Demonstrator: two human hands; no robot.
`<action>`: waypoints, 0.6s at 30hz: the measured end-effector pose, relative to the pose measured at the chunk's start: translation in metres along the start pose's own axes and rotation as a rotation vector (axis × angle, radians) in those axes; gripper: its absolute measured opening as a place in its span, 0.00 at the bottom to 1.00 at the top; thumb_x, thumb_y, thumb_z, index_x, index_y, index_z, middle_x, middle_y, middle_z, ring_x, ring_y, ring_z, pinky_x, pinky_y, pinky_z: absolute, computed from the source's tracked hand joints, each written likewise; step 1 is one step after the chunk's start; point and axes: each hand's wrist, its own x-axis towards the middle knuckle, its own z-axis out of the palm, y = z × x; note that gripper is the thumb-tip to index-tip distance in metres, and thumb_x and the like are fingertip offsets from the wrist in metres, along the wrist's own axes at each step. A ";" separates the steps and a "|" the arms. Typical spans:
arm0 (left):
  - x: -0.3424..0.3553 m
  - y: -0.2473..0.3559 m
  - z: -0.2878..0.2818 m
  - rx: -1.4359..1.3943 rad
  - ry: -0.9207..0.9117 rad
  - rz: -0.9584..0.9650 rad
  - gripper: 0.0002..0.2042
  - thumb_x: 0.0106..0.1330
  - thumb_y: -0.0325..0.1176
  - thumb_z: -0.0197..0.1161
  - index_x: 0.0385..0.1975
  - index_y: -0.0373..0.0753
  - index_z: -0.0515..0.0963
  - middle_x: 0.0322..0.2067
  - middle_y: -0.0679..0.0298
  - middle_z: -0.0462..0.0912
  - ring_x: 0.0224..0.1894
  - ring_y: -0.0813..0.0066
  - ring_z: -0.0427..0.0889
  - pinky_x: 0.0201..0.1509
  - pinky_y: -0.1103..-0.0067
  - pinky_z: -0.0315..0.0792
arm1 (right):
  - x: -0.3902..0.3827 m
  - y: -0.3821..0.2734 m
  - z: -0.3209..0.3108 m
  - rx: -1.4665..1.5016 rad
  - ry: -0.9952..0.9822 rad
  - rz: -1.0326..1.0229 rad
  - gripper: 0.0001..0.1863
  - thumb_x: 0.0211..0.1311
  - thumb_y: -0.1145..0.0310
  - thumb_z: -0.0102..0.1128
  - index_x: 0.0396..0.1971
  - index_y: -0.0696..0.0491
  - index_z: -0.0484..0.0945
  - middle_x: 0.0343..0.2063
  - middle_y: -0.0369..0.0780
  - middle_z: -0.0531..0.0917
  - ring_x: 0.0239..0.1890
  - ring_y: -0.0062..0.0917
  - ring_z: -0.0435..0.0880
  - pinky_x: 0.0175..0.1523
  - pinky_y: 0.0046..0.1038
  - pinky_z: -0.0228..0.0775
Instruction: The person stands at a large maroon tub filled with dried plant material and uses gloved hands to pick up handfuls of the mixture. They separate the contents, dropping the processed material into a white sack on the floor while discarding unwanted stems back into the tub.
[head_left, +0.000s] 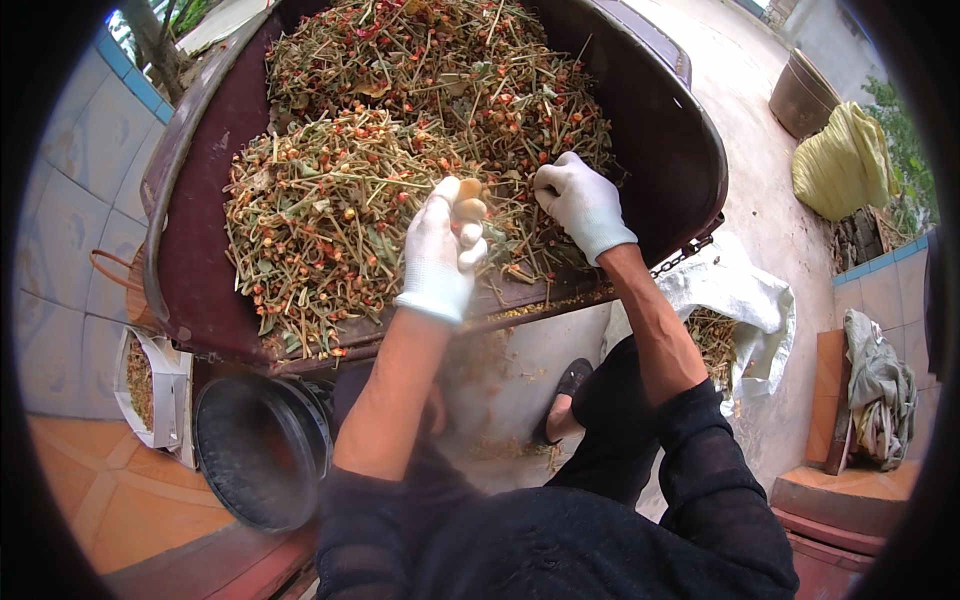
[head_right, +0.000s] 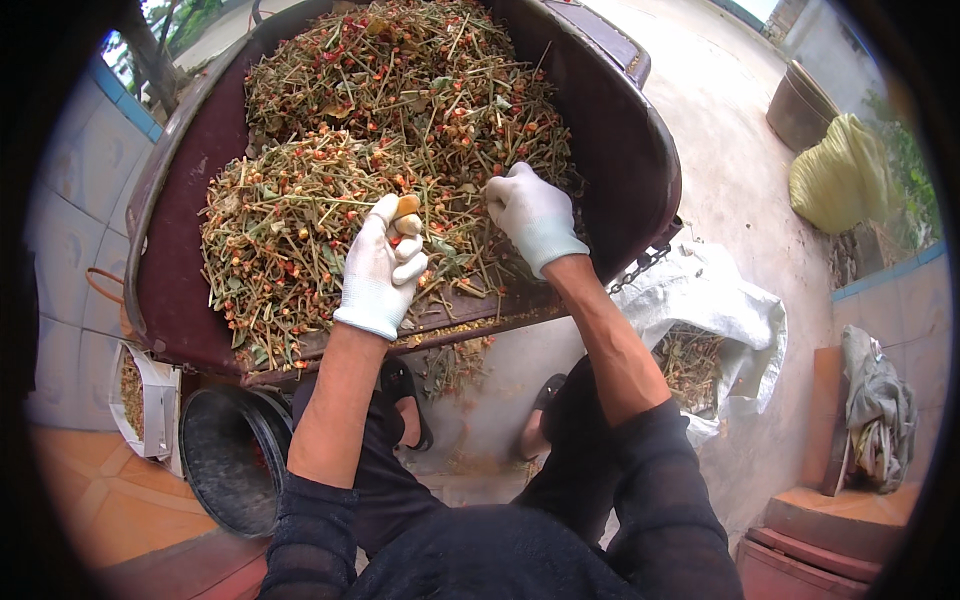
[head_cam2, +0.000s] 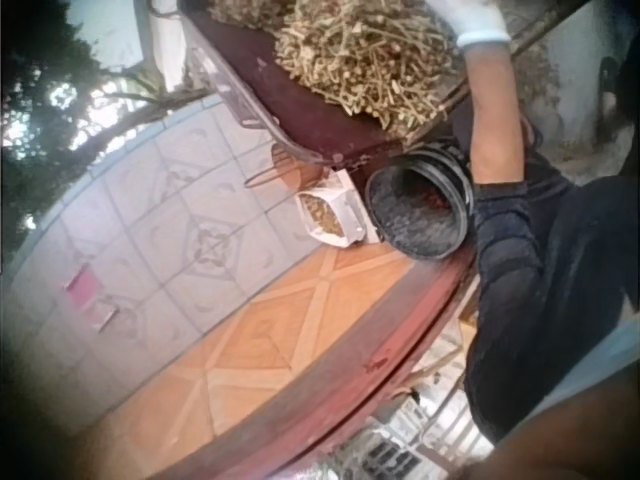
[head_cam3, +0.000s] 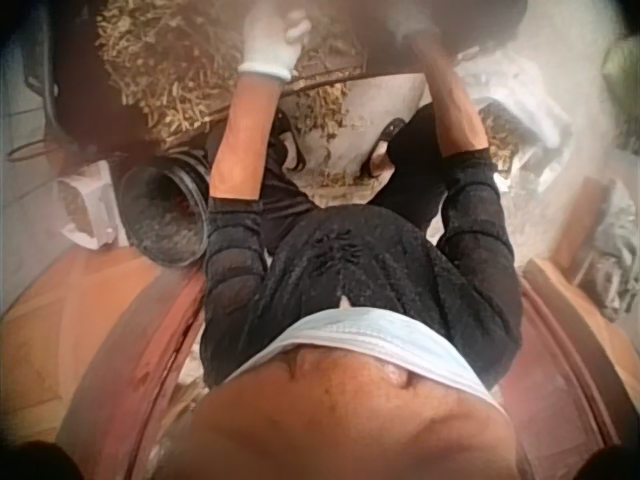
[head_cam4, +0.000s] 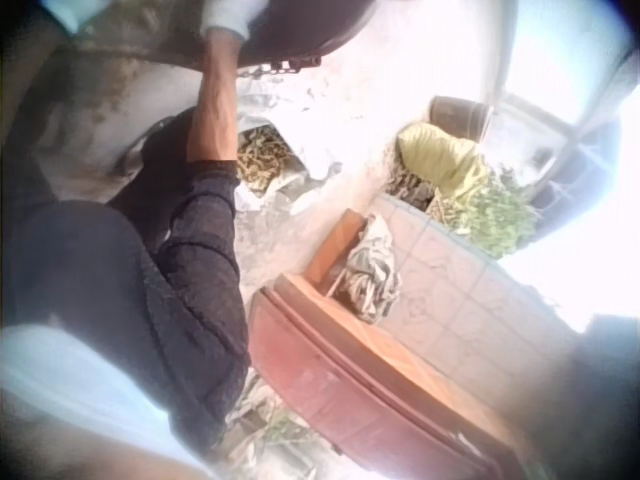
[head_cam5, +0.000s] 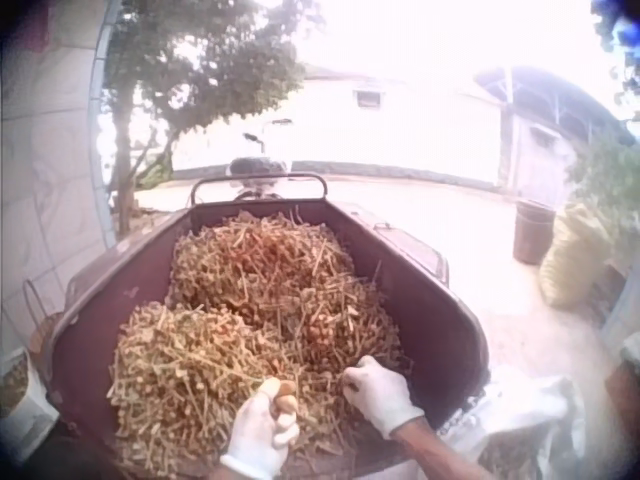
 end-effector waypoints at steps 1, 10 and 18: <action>0.000 -0.001 0.000 0.004 -0.008 -0.009 0.12 0.73 0.39 0.53 0.39 0.36 0.77 0.23 0.68 0.76 0.16 0.85 0.62 0.12 0.87 0.54 | -0.001 0.005 0.001 0.105 0.046 -0.002 0.03 0.56 0.67 0.65 0.30 0.46 0.82 0.32 0.39 0.78 0.31 0.36 0.81 0.36 0.37 0.74; -0.001 -0.002 0.000 0.031 -0.020 -0.011 0.11 0.73 0.38 0.55 0.39 0.36 0.76 0.23 0.68 0.75 0.17 0.85 0.64 0.11 0.87 0.53 | -0.005 0.007 -0.031 0.439 0.105 0.423 0.09 0.64 0.63 0.61 0.39 0.51 0.83 0.25 0.42 0.84 0.25 0.23 0.83 0.33 0.26 0.73; -0.003 -0.004 0.004 0.016 -0.027 -0.024 0.11 0.72 0.38 0.56 0.40 0.36 0.76 0.23 0.69 0.75 0.17 0.85 0.66 0.12 0.87 0.53 | -0.003 0.008 -0.016 0.333 0.135 0.346 0.11 0.62 0.64 0.64 0.43 0.51 0.83 0.33 0.43 0.86 0.33 0.27 0.86 0.41 0.26 0.75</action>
